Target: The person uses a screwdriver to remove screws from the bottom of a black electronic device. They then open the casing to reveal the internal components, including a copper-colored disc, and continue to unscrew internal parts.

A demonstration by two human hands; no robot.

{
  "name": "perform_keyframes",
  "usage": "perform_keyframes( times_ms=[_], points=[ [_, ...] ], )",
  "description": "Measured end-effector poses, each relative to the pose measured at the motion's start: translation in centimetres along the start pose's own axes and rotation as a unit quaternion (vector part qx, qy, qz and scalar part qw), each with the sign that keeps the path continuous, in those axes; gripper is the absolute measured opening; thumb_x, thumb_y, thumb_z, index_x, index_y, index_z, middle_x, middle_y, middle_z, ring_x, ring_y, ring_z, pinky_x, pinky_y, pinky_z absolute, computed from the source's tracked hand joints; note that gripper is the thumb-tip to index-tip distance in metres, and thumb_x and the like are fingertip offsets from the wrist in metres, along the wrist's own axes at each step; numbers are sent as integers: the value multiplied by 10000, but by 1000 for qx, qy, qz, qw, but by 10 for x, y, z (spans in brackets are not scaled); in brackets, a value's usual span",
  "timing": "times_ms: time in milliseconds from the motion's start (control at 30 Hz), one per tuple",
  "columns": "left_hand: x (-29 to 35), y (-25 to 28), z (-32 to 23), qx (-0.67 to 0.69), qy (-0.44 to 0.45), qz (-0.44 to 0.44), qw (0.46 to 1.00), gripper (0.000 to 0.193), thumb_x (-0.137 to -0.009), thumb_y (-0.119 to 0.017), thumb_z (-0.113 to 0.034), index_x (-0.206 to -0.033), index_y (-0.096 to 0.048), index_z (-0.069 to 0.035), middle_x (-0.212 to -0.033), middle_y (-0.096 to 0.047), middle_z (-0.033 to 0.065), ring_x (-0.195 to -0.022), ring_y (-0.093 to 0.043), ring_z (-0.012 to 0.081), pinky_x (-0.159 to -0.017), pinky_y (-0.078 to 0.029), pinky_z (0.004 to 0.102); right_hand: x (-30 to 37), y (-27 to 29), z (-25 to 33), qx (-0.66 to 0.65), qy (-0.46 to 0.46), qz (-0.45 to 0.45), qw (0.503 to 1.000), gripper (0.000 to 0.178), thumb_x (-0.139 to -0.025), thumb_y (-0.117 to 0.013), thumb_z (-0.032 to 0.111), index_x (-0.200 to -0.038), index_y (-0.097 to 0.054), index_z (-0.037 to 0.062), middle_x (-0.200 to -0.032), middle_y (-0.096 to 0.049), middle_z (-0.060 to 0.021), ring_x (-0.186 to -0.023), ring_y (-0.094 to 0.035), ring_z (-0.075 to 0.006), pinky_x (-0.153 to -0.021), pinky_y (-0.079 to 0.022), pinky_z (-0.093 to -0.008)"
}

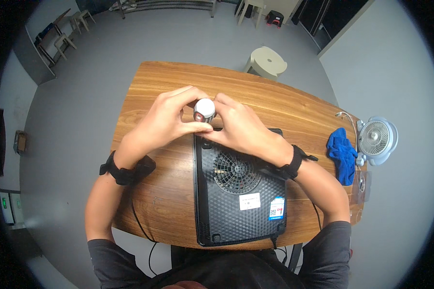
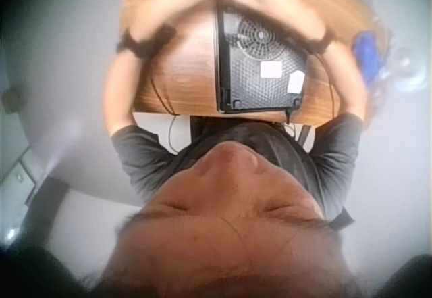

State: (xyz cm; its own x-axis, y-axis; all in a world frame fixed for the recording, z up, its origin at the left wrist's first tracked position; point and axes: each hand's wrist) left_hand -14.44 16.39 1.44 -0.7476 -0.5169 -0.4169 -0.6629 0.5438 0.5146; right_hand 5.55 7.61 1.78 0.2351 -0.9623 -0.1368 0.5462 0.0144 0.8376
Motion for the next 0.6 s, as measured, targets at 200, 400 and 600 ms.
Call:
perform_keyframes(
  times_ms=[200,400,600],
  points=[
    [-1,-3,7,-3,36,-36,999,432,-725,-912,-176,-975,-601,-12,-940,-659,98,-837,-648,256,-772,-529,382,0,27,32,31,23,-37,999,442,-819,-850,333,-994,-635,-11,-1040,-658,-180,-947,-693,-385,-772,-572,-453],
    [4,-16,13,17,34,8,999,445,-748,-884,-170,-1024,-578,-4,-975,-659,165,-866,-673,336,-767,-535,434,-16,39,34,81,53,-22,995,419,-914,-750,397,-955,-660,-10,-861,-690,-201,-820,-706,-386,-723,-570,-453],
    [6,-3,24,72,78,103,989,378,-816,-817,-135,-1131,-669,10,-1047,-736,186,-945,-722,327,-837,-559,402,-18,51,28,44,169,47,984,309,-924,-734,296,-1006,-682,2,-1020,-632,-172,-906,-658,-346,-770,-559,-411]
  ],
)
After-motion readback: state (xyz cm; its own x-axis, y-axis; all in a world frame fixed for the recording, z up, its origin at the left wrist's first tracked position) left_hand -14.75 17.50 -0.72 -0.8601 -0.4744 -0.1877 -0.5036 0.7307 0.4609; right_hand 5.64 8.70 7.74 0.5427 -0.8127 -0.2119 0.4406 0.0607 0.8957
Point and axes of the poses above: each hand's wrist, its own x-axis away from the middle knuckle, its own y-axis out of the back of the hand, z = x × y
